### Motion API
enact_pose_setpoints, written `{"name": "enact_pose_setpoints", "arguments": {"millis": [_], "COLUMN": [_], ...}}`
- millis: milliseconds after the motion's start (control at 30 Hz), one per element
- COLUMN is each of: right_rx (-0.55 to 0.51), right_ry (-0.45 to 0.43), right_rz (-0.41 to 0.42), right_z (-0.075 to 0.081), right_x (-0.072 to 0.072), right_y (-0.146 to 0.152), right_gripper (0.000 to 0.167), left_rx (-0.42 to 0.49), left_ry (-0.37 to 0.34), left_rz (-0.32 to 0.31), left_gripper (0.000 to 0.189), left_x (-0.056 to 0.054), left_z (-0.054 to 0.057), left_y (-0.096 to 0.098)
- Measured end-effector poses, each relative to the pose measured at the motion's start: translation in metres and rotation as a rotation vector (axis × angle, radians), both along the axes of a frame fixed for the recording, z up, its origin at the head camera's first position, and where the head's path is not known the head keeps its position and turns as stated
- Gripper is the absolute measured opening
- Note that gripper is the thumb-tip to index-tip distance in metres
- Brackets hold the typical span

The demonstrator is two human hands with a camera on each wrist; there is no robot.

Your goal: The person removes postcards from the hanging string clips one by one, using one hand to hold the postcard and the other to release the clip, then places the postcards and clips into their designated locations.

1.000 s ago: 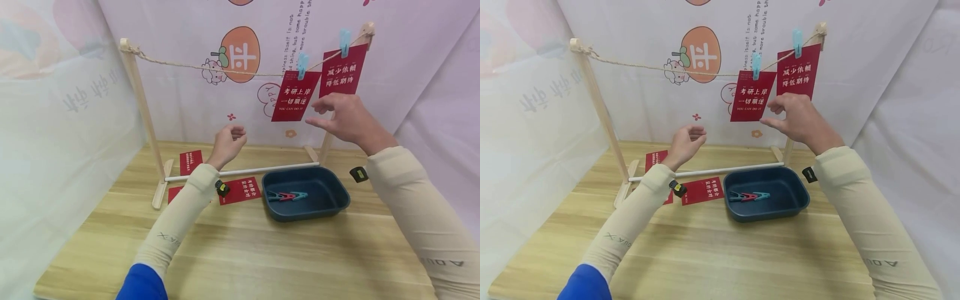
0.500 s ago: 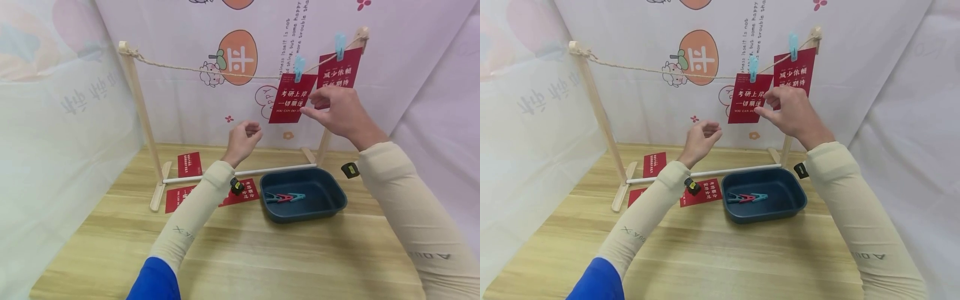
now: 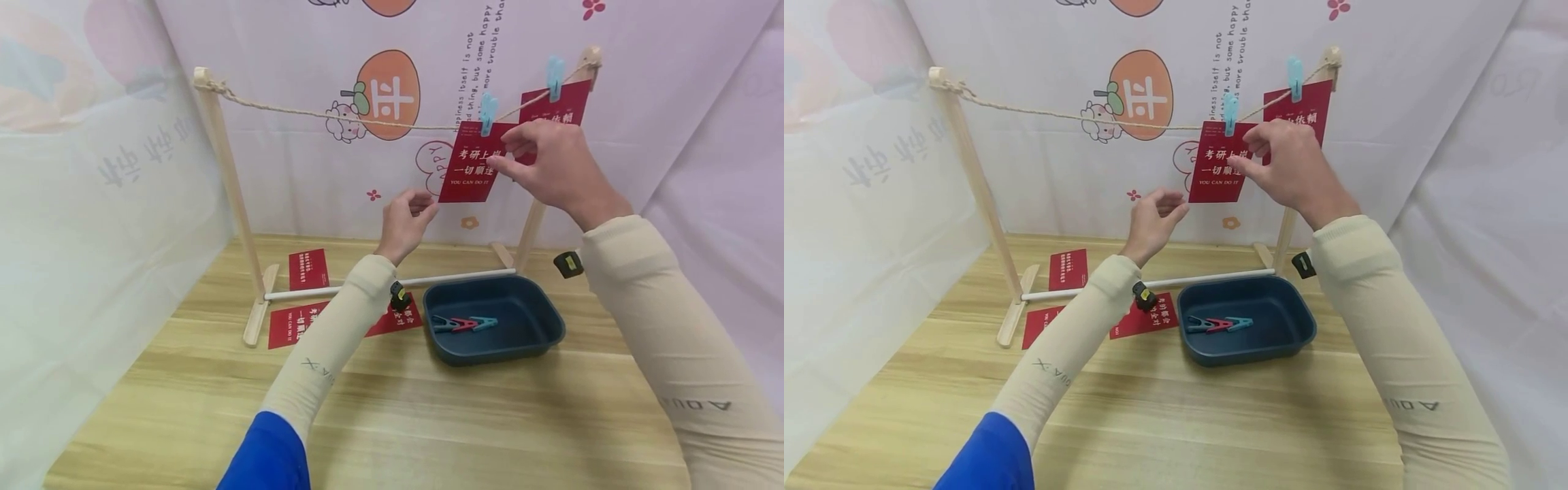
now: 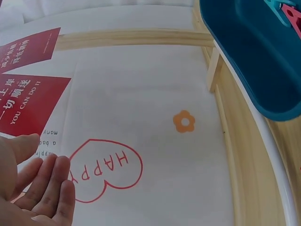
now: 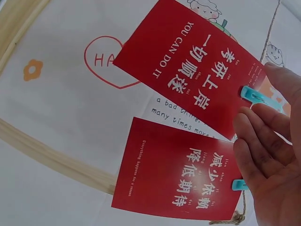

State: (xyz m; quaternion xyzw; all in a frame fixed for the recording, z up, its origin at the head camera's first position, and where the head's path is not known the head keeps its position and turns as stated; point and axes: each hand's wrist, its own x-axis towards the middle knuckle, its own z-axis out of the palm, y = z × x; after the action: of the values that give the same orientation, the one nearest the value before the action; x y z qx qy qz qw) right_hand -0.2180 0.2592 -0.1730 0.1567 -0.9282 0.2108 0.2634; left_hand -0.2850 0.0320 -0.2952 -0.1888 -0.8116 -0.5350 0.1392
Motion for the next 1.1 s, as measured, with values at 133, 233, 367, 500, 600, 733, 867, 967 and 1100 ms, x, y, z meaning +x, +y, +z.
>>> {"name": "enact_pose_setpoints", "arguments": {"millis": [133,233,367,500,600,733,867,967,1100], "right_rx": [0.003,0.002,-0.003,-0.004,0.007,0.021,0.026,0.039,0.057], "right_ry": [-0.003,-0.01,-0.025,-0.03,-0.027,-0.027,-0.046,-0.065,-0.079], "right_rz": [0.001,0.0,-0.003,-0.007,-0.016,-0.027,-0.041,-0.058,-0.056], "right_z": [0.005,0.009,0.013,0.017,0.022,0.029,0.034,0.038,0.042], "right_x": [-0.001,-0.002,-0.004,-0.006,-0.006,-0.007,-0.008,-0.01,-0.014], "right_y": [0.0,0.0,-0.001,-0.001,-0.002,-0.005,-0.006,-0.007,-0.009], "right_gripper": [0.055,0.055,0.056,0.054,0.054,0.056,0.058,0.058,0.056], "left_rx": [0.002,0.003,0.01,0.012,0.02,0.03,0.017,0.012,0.008], "left_ry": [0.007,0.015,0.031,0.053,0.064,0.065,0.067,0.066,0.058], "left_rz": [-0.004,-0.01,0.004,0.021,0.023,0.028,0.033,0.029,0.028], "left_gripper": [0.033,0.031,0.026,0.023,0.022,0.021,0.021,0.021,0.021], "left_x": [0.0,0.001,0.001,0.0,0.0,0.0,0.0,0.0,0.001], "left_z": [0.001,0.003,0.003,0.002,0.001,0.0,0.0,0.0,0.0], "left_y": [0.005,0.008,0.01,0.011,0.011,0.01,0.01,0.01,0.01]}}
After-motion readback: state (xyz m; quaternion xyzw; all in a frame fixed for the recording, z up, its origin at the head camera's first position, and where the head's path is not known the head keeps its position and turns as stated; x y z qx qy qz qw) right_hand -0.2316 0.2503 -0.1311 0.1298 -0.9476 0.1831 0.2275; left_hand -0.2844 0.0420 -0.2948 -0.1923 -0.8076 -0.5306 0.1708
